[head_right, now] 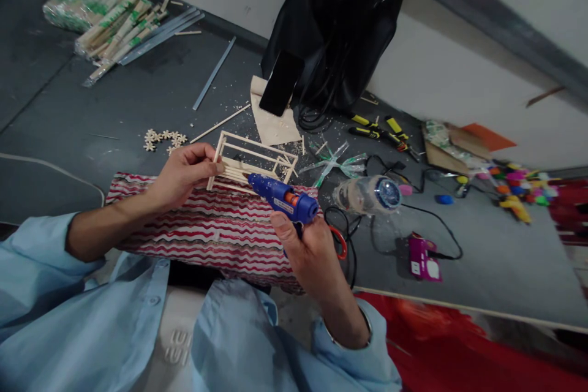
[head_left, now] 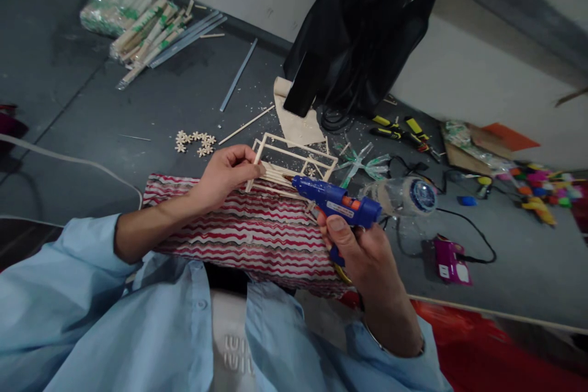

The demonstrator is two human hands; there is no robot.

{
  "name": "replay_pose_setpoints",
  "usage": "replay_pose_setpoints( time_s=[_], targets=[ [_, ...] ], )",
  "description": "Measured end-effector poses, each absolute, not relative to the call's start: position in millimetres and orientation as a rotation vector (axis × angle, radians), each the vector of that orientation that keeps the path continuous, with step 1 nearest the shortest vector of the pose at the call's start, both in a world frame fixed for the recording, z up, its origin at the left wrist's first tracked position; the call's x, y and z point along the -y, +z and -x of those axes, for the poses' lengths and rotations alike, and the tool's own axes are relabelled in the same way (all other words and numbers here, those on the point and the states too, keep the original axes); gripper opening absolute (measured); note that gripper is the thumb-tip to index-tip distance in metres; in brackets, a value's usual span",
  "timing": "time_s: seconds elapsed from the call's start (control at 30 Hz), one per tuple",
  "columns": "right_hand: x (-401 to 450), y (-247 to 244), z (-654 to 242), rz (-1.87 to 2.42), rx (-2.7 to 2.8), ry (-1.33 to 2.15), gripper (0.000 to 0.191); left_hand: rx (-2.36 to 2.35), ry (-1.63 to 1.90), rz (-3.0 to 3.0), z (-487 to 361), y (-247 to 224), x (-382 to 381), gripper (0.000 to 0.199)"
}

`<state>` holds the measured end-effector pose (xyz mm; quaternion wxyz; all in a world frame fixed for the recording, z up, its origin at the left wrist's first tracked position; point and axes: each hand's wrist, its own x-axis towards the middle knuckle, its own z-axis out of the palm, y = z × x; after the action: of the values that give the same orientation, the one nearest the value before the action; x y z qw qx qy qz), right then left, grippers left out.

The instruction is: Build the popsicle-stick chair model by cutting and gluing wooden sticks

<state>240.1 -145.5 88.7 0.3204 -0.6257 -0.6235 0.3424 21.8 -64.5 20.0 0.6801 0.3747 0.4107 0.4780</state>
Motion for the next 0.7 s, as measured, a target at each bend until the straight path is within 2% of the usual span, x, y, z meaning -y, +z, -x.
replay_pose_setpoints(
  time_s=[0.43,0.7],
  targets=[
    [144.9,88.7,-241.0,1.688,1.675,0.879,0.036,-0.928,1.066,-0.827,-21.9,19.7,64.3,0.023],
    [144.1,92.1,-238.4,1.704,1.694,0.847,0.033,-0.929,1.069,-0.824,-22.4,20.0,64.1,0.024]
  ],
)
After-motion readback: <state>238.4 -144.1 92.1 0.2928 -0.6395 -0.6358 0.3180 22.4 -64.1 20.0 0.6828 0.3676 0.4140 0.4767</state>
